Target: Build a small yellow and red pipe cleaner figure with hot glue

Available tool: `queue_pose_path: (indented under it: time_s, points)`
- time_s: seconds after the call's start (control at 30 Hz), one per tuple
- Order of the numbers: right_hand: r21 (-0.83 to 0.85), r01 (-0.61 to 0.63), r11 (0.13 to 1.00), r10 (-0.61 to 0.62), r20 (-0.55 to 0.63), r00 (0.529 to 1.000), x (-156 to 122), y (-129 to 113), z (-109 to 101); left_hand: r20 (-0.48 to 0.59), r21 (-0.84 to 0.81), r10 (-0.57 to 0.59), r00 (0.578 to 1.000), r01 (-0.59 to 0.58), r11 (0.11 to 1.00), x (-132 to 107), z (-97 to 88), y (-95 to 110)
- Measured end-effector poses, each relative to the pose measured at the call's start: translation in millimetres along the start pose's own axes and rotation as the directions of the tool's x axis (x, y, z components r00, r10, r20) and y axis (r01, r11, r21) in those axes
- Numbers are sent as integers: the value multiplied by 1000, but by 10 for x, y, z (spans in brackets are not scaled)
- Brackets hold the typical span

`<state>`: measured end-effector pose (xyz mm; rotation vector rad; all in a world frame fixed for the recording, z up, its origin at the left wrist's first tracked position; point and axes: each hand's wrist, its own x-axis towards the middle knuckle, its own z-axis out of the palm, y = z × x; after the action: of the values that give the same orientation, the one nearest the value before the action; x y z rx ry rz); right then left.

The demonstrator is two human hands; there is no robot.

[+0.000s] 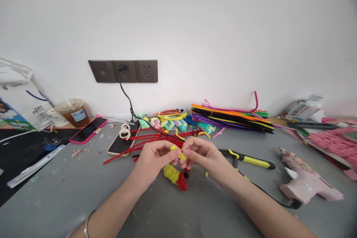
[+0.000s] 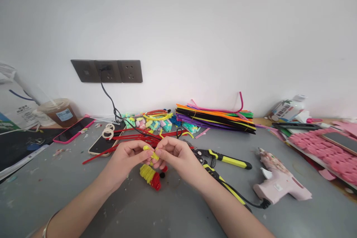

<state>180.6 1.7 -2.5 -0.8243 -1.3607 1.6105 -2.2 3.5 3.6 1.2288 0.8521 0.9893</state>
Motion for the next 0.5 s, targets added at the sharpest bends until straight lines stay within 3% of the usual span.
queue_pose_path:
  time_s: [0.17, 0.5]
  points:
    - [66, -75, 995, 72, 47, 996, -7, -6, 1, 23, -3, -9, 1000, 9, 1000, -11, -12, -2]
    - [145, -120, 982, 121, 5, 993, -3, 49, -7, -2, 42, 27, 1000, -27, 999, 2, -21, -25]
